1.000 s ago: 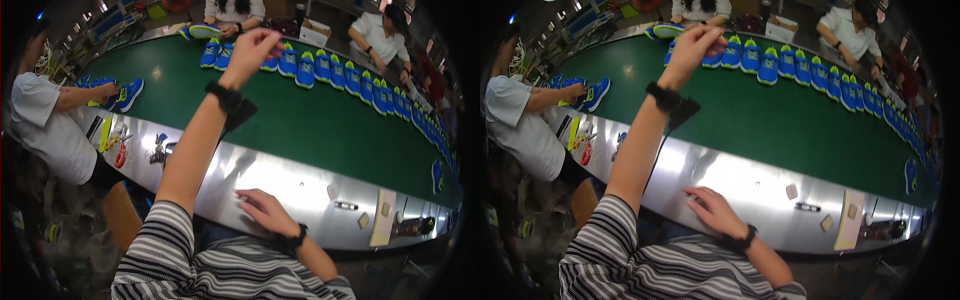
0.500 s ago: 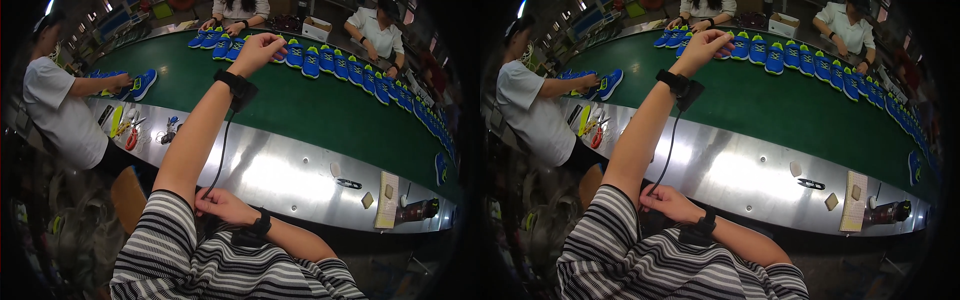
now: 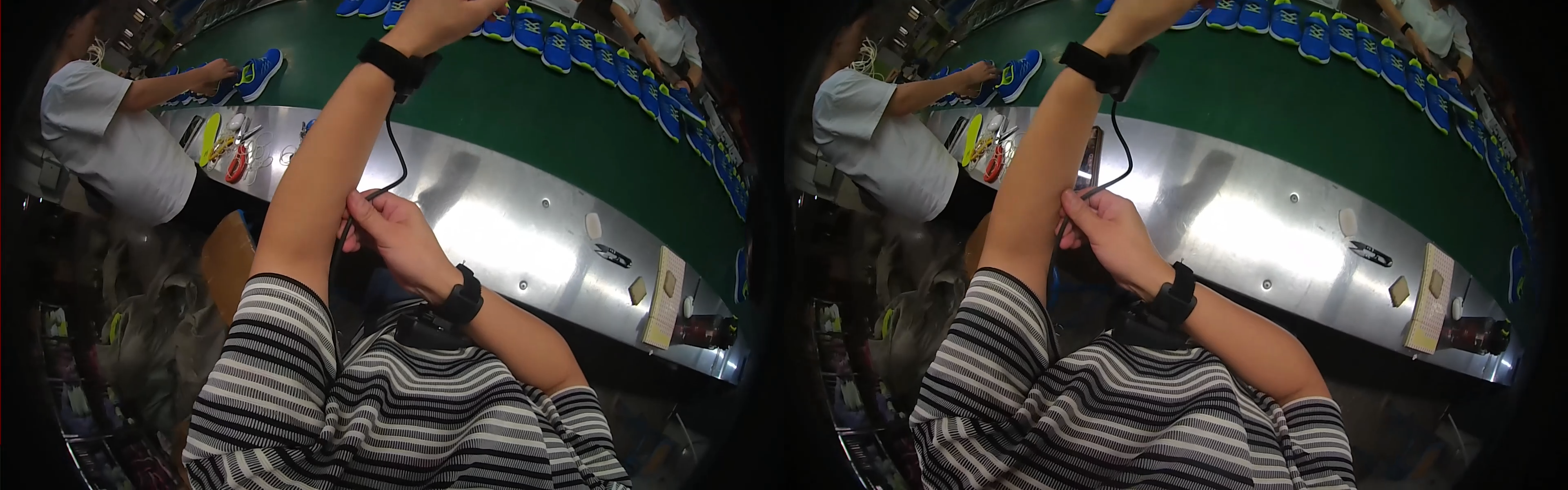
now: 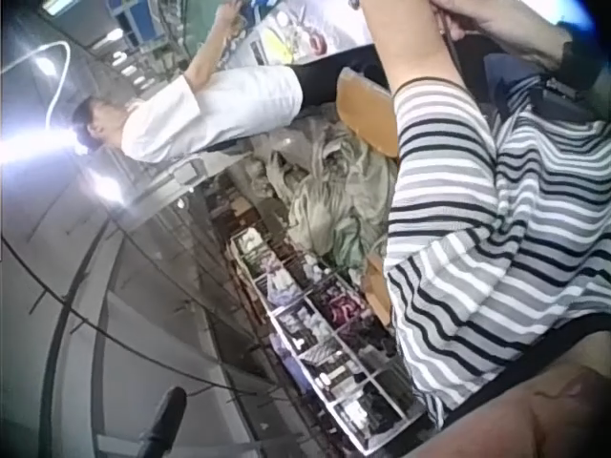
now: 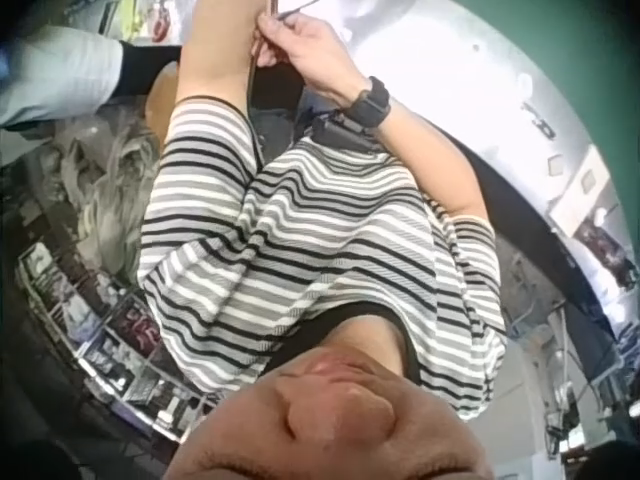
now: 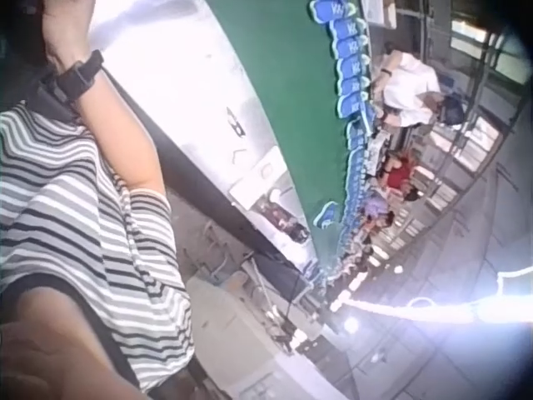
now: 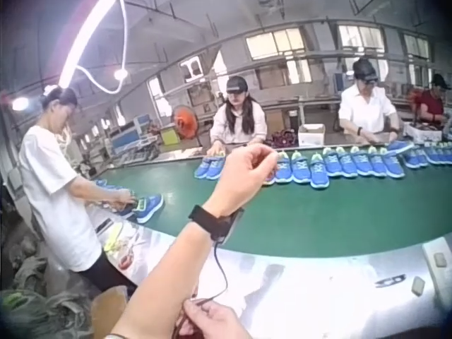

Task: Inspecting pairs of blue and green athletic shoes on a conveyor belt in a manufacturing facility.

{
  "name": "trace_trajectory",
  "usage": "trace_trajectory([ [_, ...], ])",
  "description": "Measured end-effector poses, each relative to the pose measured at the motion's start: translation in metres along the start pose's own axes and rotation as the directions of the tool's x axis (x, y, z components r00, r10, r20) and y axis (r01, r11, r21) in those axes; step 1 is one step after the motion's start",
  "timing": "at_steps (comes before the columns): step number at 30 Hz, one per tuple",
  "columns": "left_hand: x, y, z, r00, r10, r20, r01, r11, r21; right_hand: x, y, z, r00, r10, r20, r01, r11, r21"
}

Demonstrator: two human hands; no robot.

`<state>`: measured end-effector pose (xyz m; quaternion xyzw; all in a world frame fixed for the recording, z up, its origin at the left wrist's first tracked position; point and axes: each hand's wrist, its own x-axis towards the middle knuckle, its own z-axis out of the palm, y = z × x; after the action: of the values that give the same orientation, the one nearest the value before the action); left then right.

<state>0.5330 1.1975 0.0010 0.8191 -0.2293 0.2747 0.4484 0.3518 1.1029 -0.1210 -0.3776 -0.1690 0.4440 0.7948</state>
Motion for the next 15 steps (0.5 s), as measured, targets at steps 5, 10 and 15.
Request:
trace_trajectory([
  [5, -0.023, 0.033, -0.014, 0.996, 0.089, -0.007, -0.089, 0.993, -0.081, 0.002, -0.004, -0.007, 0.999, 0.021, 0.033, -0.02, 0.999, -0.034],
  [10, -0.04, 0.066, -0.026, 0.995, 0.096, 0.012, -0.096, 0.975, 0.201, 0.002, 0.012, -0.008, 0.962, 0.225, 0.154, -0.215, 0.974, -0.075],
  [15, -0.046, 0.066, -0.026, 0.978, 0.164, 0.125, -0.19, 0.953, 0.238, -0.004, 0.023, 0.003, 0.902, 0.312, 0.299, -0.281, 0.949, -0.142],
])
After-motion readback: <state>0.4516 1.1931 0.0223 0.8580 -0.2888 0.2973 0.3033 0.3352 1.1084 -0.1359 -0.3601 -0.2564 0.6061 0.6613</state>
